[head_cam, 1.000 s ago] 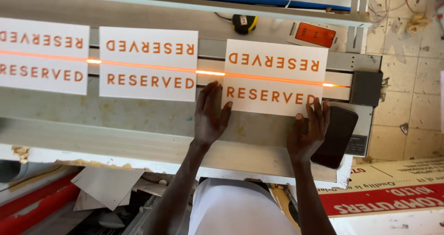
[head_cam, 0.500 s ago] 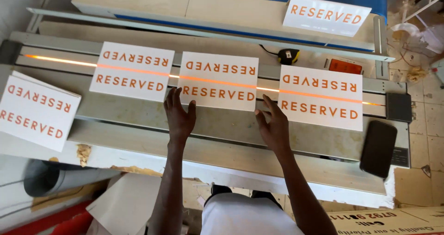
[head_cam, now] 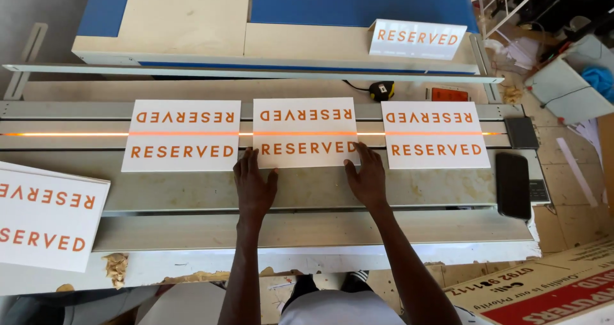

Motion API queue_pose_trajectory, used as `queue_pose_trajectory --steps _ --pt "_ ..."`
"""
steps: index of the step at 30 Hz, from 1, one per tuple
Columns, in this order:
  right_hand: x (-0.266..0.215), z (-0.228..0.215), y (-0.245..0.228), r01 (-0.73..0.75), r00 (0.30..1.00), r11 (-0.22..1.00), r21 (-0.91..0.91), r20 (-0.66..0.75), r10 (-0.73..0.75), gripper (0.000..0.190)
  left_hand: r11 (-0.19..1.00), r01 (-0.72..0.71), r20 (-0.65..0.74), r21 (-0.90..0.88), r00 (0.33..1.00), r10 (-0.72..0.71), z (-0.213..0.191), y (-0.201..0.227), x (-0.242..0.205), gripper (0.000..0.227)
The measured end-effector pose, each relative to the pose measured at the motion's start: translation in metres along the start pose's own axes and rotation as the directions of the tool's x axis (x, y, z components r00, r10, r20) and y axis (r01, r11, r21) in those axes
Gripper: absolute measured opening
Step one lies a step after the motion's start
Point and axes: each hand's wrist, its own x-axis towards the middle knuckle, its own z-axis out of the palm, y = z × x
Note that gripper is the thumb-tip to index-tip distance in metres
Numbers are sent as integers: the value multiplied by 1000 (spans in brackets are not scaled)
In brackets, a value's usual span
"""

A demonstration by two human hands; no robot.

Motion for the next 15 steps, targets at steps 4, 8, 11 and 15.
queue_pose_trajectory --steps 4,8,11,15 --pt "-1 8 2 35 999 999 -15 -18 -36 53 994 14 18 -104 1000 -13 -4 -2 1 75" --pt "-3 12 2 48 999 996 -81 18 -47 54 898 125 42 -422 992 -118 -4 -8 8 82" --pt "-5 13 4 52 998 993 -107 37 -48 58 808 174 38 -563 982 -185 0 -12 9 83" --pt "-6 18 11 36 999 995 -94 33 -33 63 643 243 31 -727 946 -322 1 -1 9 69"
